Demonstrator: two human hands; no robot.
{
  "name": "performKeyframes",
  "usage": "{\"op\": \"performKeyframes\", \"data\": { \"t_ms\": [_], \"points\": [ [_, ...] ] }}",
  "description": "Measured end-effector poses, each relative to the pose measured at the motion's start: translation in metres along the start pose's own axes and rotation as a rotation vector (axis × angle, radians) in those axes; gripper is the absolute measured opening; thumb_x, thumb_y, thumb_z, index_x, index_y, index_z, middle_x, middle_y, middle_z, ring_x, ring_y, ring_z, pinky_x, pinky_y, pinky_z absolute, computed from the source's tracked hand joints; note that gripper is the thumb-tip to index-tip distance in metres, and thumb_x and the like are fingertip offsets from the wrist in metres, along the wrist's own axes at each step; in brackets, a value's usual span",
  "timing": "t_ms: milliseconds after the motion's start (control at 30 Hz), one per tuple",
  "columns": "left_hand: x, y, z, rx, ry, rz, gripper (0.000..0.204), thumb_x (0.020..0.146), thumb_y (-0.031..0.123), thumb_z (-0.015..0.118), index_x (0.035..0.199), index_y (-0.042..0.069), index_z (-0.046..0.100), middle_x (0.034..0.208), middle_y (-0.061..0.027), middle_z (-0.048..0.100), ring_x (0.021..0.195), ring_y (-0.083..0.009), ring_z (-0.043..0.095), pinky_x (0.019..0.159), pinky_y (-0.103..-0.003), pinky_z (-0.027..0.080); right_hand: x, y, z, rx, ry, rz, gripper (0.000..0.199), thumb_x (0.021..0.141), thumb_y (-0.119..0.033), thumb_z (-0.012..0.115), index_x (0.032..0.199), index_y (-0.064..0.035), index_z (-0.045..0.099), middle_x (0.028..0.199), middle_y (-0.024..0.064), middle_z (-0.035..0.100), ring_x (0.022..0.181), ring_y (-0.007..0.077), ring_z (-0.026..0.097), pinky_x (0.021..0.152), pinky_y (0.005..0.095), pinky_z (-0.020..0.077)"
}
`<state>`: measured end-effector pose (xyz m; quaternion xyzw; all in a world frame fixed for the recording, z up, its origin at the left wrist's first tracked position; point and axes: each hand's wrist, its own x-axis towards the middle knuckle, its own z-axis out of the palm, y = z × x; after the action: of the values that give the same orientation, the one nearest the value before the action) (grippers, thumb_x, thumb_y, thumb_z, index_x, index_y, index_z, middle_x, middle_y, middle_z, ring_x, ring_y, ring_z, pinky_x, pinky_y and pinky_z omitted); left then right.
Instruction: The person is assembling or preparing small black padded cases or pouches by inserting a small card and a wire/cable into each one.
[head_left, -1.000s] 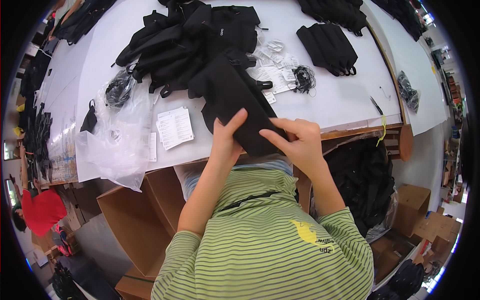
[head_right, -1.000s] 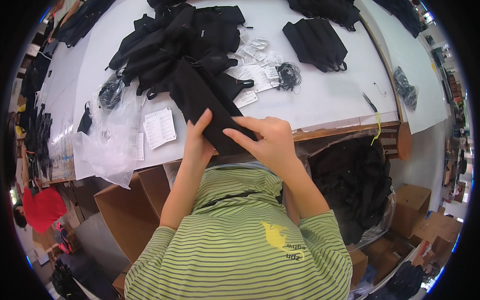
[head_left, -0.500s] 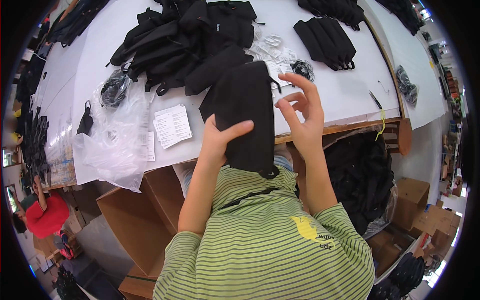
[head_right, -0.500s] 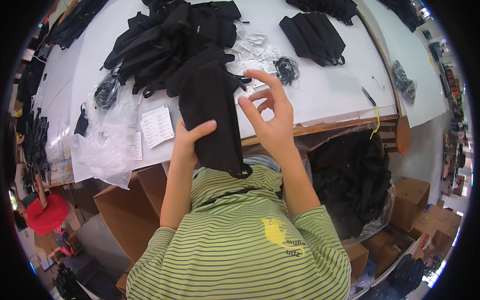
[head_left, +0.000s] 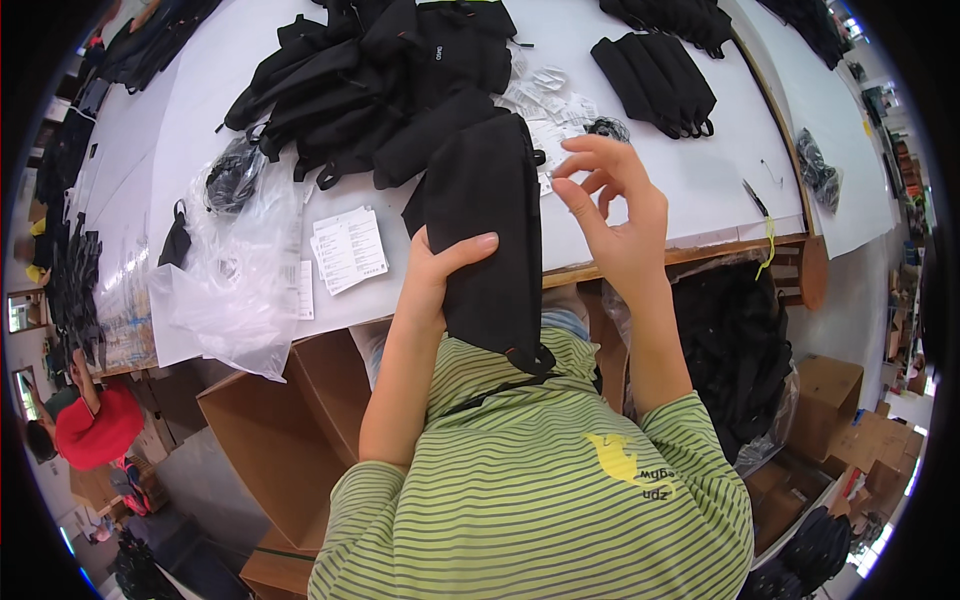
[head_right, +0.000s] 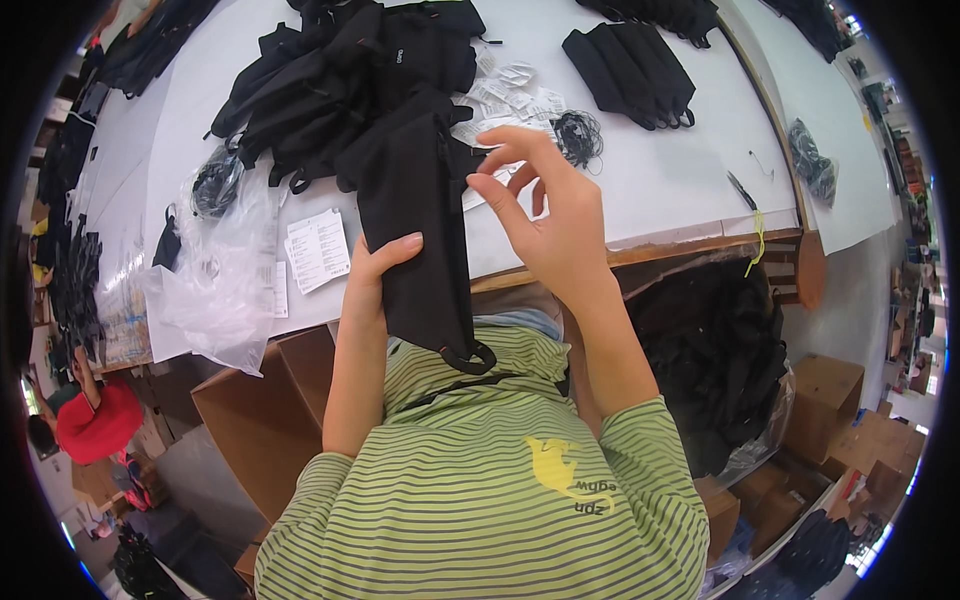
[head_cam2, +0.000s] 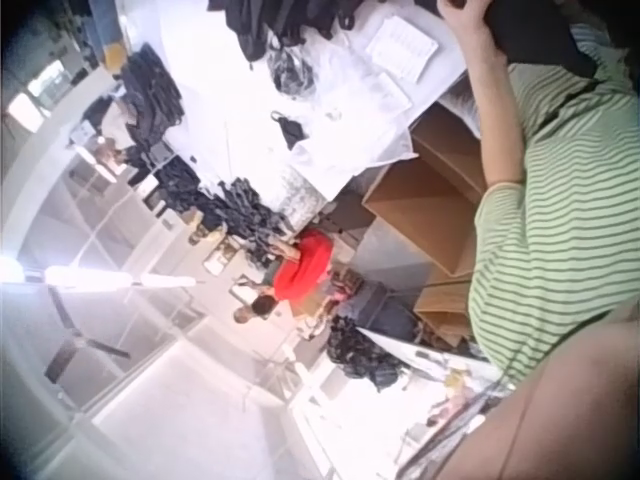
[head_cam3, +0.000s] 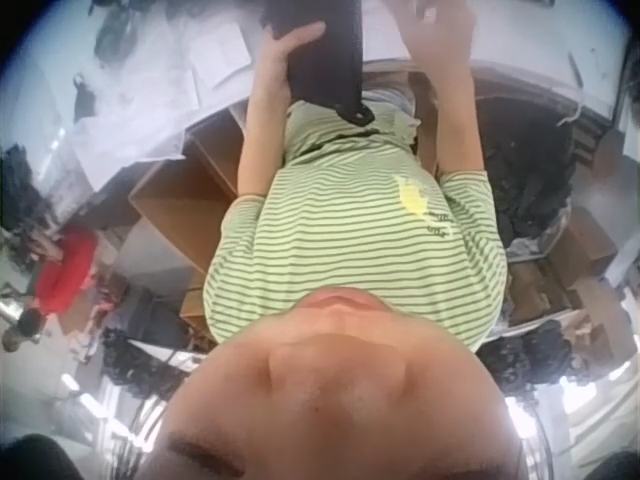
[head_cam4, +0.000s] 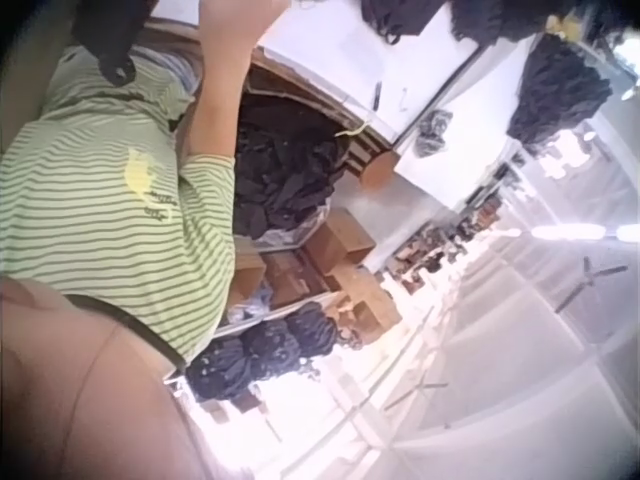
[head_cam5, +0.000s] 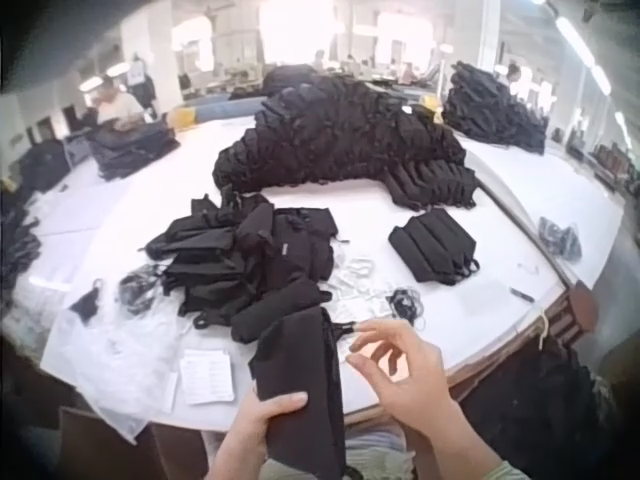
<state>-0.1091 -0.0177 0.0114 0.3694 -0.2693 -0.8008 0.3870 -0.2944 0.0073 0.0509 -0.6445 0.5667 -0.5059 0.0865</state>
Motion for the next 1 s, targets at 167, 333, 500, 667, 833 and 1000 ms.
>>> {"op": "performKeyframes", "data": {
  "t_ms": [167,333,500,667,833,1000],
  "points": [
    [-0.002,-0.003,0.002,0.064,-0.014,0.040,0.038,0.069,0.007,0.075,0.103,-0.003,0.061,0.090,-0.0098,0.066,0.076,-0.0162,0.065,0.070,-0.027,0.054,-0.001,-0.006,0.000,0.427,-0.174,0.375,0.032,0.081,-0.012,0.070,0.109,-0.0067,0.054,0.083,0.0051,0.065,0.062,0.0079,0.058,0.052,0.0200,0.0392],
    [-0.006,0.001,-0.001,0.053,-0.097,0.059,0.039,0.069,0.003,0.076,0.104,-0.004,0.062,0.093,-0.0098,0.067,0.079,-0.0166,0.065,0.072,-0.028,0.054,0.001,0.001,-0.016,0.689,-0.343,0.493,0.028,0.083,-0.009,0.067,0.108,-0.0070,0.054,0.082,0.0056,0.064,0.064,0.0085,0.058,0.055,0.0210,0.0405],
    [-0.004,0.000,-0.002,0.090,-0.106,0.028,0.037,0.068,0.001,0.075,0.103,-0.004,0.062,0.093,-0.0090,0.067,0.079,-0.0164,0.065,0.072,-0.028,0.054,-0.003,0.008,-0.007,0.451,-0.160,0.333,0.019,0.083,-0.005,0.064,0.102,-0.0062,0.060,0.082,0.0029,0.064,0.063,0.0074,0.056,0.054,0.0204,0.0397],
    [-0.004,0.001,-0.004,0.103,-0.122,0.014,0.036,0.069,0.001,0.076,0.102,-0.004,0.062,0.092,-0.0089,0.067,0.078,-0.0162,0.065,0.073,-0.028,0.054,-0.001,-0.001,-0.008,0.151,-0.057,0.130,0.016,0.081,0.000,0.066,0.096,-0.0048,0.064,0.078,0.0001,0.062,0.061,0.0057,0.050,0.052,0.0195,0.0363],
    [-0.003,-0.001,-0.005,0.103,-0.098,0.004,0.035,0.069,0.002,0.076,0.100,-0.005,0.062,0.091,-0.0090,0.067,0.078,-0.0159,0.065,0.072,-0.028,0.054,0.000,0.004,-0.007,0.045,-0.029,0.002,0.013,0.079,0.002,0.069,0.089,-0.0051,0.065,0.077,0.0007,0.061,0.058,0.0065,0.047,0.050,0.0200,0.0337],
    [-0.002,0.000,-0.004,0.111,-0.098,0.003,0.036,0.069,0.003,0.076,0.101,-0.005,0.061,0.091,-0.0094,0.066,0.077,-0.0158,0.065,0.071,-0.028,0.054,0.003,0.006,-0.004,0.011,0.050,-0.102,0.010,0.079,0.002,0.068,0.087,-0.0040,0.065,0.077,0.0010,0.059,0.058,0.0071,0.046,0.049,0.0202,0.0327]
  ]
}}
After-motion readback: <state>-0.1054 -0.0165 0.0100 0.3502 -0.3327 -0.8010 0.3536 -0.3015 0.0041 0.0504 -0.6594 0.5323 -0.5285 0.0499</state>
